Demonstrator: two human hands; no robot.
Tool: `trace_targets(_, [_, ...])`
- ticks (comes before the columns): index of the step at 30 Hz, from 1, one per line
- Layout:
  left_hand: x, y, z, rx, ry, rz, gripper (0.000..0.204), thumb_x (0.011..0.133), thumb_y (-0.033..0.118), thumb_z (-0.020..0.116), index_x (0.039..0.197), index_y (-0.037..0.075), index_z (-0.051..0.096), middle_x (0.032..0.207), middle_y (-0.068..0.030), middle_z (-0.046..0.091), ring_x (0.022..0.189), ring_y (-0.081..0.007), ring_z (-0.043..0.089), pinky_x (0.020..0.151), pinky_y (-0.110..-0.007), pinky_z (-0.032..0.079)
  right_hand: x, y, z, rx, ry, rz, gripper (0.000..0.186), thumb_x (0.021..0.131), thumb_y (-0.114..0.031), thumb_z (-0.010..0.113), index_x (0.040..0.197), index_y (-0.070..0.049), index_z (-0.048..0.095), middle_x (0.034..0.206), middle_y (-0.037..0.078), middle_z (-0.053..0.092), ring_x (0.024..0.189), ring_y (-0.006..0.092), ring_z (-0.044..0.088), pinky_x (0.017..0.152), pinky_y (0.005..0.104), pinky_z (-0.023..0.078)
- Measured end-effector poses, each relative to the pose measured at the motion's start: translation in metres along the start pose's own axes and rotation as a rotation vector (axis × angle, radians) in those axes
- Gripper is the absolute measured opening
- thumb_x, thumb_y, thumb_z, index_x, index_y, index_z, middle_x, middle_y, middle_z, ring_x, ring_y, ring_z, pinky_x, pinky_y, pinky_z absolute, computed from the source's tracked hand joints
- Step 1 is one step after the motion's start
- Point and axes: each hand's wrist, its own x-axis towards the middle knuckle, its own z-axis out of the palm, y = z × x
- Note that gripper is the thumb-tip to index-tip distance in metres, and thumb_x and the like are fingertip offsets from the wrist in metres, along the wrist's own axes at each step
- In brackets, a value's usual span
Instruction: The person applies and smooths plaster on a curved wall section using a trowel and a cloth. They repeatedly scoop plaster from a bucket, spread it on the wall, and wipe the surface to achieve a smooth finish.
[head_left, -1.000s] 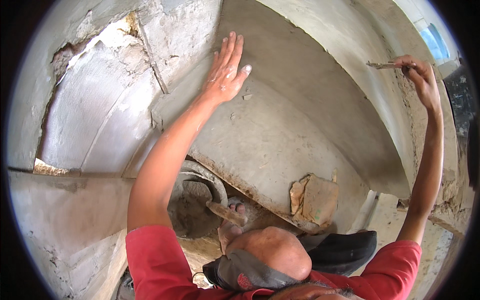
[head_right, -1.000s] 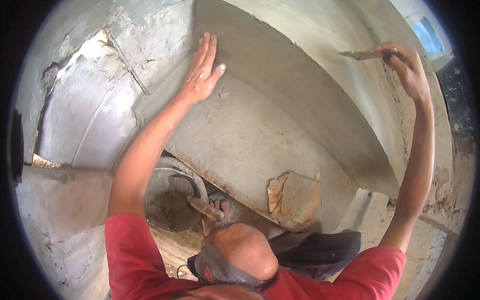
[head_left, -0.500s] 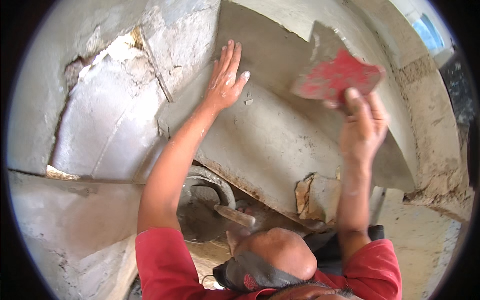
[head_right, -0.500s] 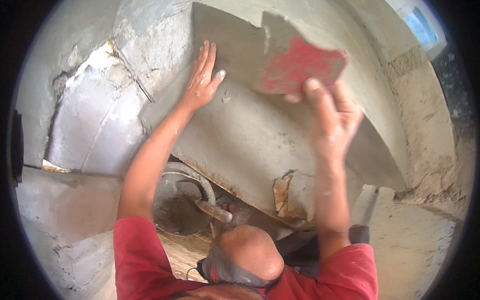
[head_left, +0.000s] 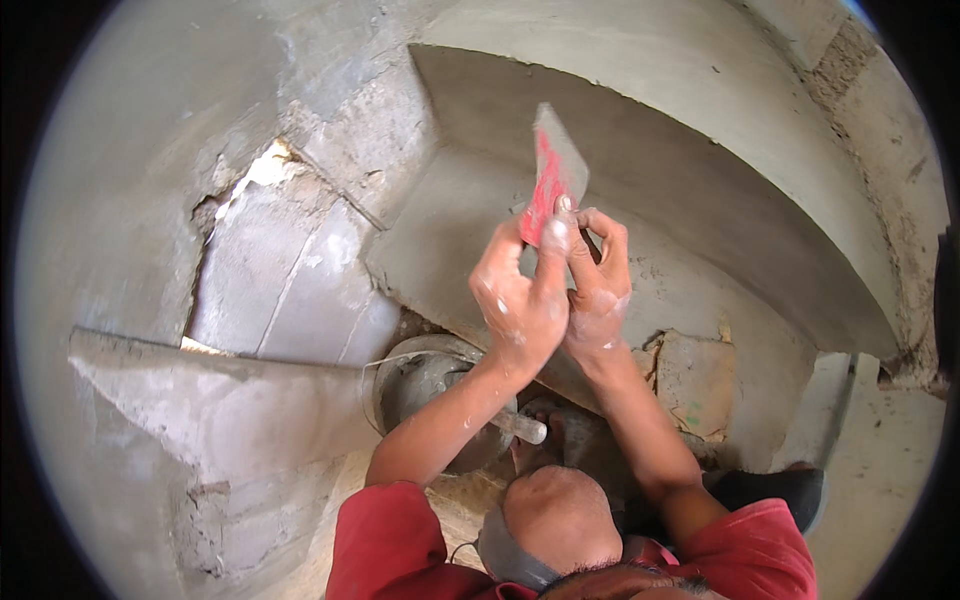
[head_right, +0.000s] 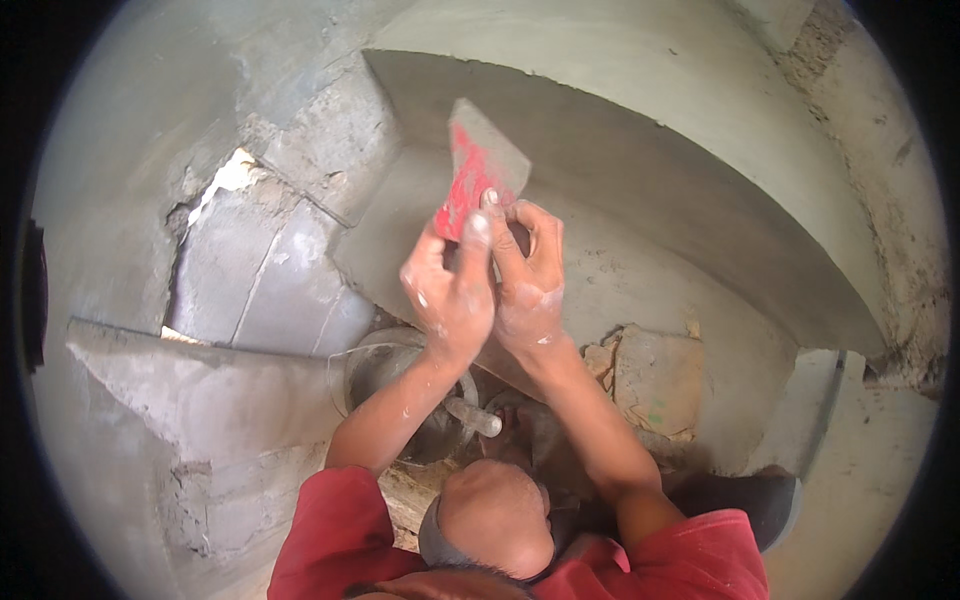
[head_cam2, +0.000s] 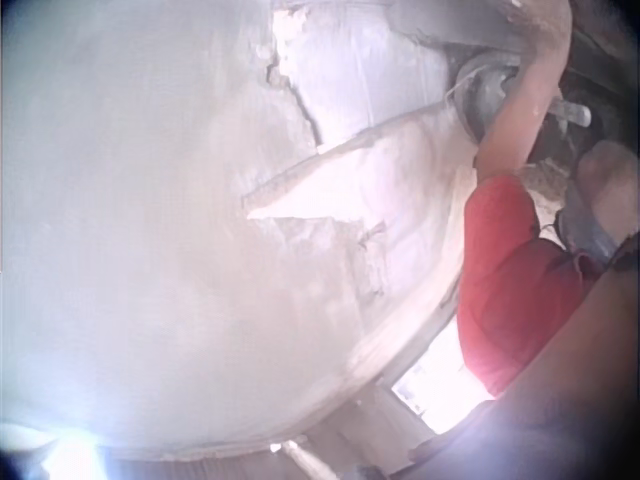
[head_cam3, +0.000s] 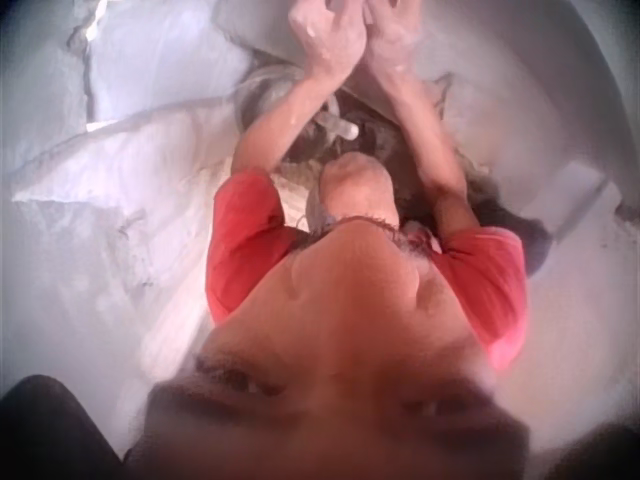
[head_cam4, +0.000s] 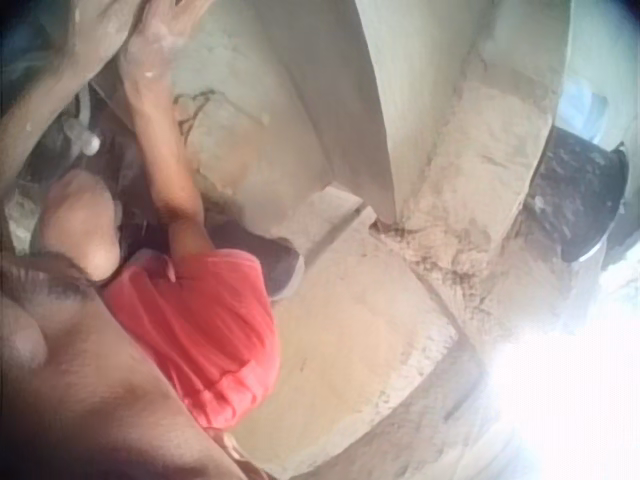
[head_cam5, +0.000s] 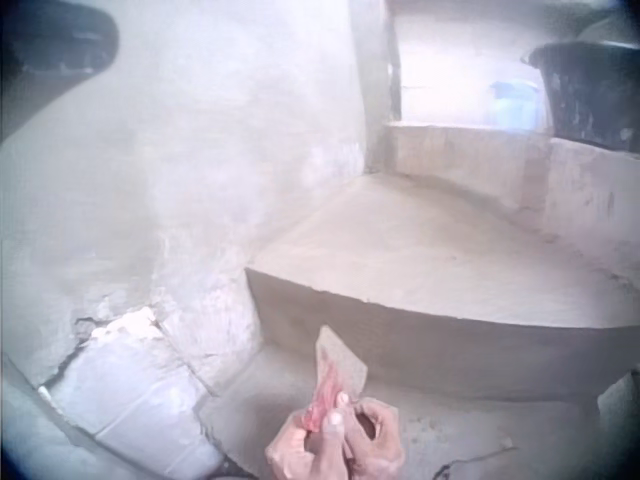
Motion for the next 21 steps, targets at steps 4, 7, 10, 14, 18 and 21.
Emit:
trace_targets(4, [0.047,0.0,-0.02,0.322,-0.026,-0.187,0.034,0.108,0.027,0.07,0.12,-0.005,0.068,0.104,-0.0088,0.075,0.087,-0.0122,0.063,0.075,-0.032,0.053,-0.017,0.003,-0.02,0.106,-0.128,0.087,0.046,0.086,0.004,0.077,0.132,-0.002,0.074,0.127,0.022,0.061,0.113,0.0365,0.066,0.094,0.0417,0.059])
trace_targets(7, [0.088,-0.016,-0.014,-0.078,-0.047,0.094,0.032,0.11,0.028,0.067,0.115,-0.003,0.066,0.101,-0.0065,0.073,0.089,-0.0109,0.062,0.081,-0.032,0.053,-0.034,0.006,-0.038,0.069,-0.103,0.121,0.041,0.088,0.006,0.075,0.129,-0.001,0.075,0.125,0.02,0.062,0.108,0.0336,0.068,0.087,0.0404,0.06])
trace_targets(10, [0.11,-0.04,0.01,-0.279,-0.15,0.252,0.034,0.11,0.031,0.067,0.115,-0.002,0.064,0.1,-0.0033,0.072,0.087,-0.0103,0.06,0.08,-0.031,0.052,-0.049,0.01,-0.045,0.127,-0.137,0.288,0.039,0.088,0.007,0.075,0.126,-0.001,0.076,0.124,0.019,0.062,0.107,0.032,0.069,0.083,0.039,0.06])
trace_targets(14, [0.132,-0.061,0.028,-0.132,-0.18,0.285,0.031,0.109,0.03,0.07,0.112,0.0,0.066,0.098,-0.0046,0.073,0.088,-0.0115,0.06,0.083,-0.032,0.053,-0.059,0.019,-0.046,0.062,-0.173,0.271,0.037,0.089,0.007,0.075,0.125,0.0,0.076,0.123,0.019,0.062,0.107,0.0298,0.069,0.083,0.0372,0.06])
trace_targets(18, [0.161,-0.072,0.023,-0.161,-0.091,0.333,0.027,0.108,0.027,0.07,0.109,0.0,0.066,0.096,-0.0051,0.074,0.088,-0.012,0.061,0.084,-0.032,0.054,-0.064,0.025,-0.045,0.044,-0.181,0.269,0.035,0.089,0.007,0.075,0.123,0.0,0.076,0.122,0.018,0.063,0.107,0.0293,0.069,0.084,0.0368,0.06])
trace_targets(21, [0.182,-0.087,0.006,-0.212,-0.056,0.292,0.023,0.11,0.022,0.068,0.116,0.0,0.065,0.107,-0.0063,0.075,0.095,-0.0113,0.064,0.089,-0.031,0.054,-0.066,0.026,-0.043,0.057,-0.199,0.277,0.032,0.091,0.007,0.074,0.123,0.002,0.076,0.122,0.018,0.063,0.103,0.0265,0.069,0.083,0.0344,0.06])
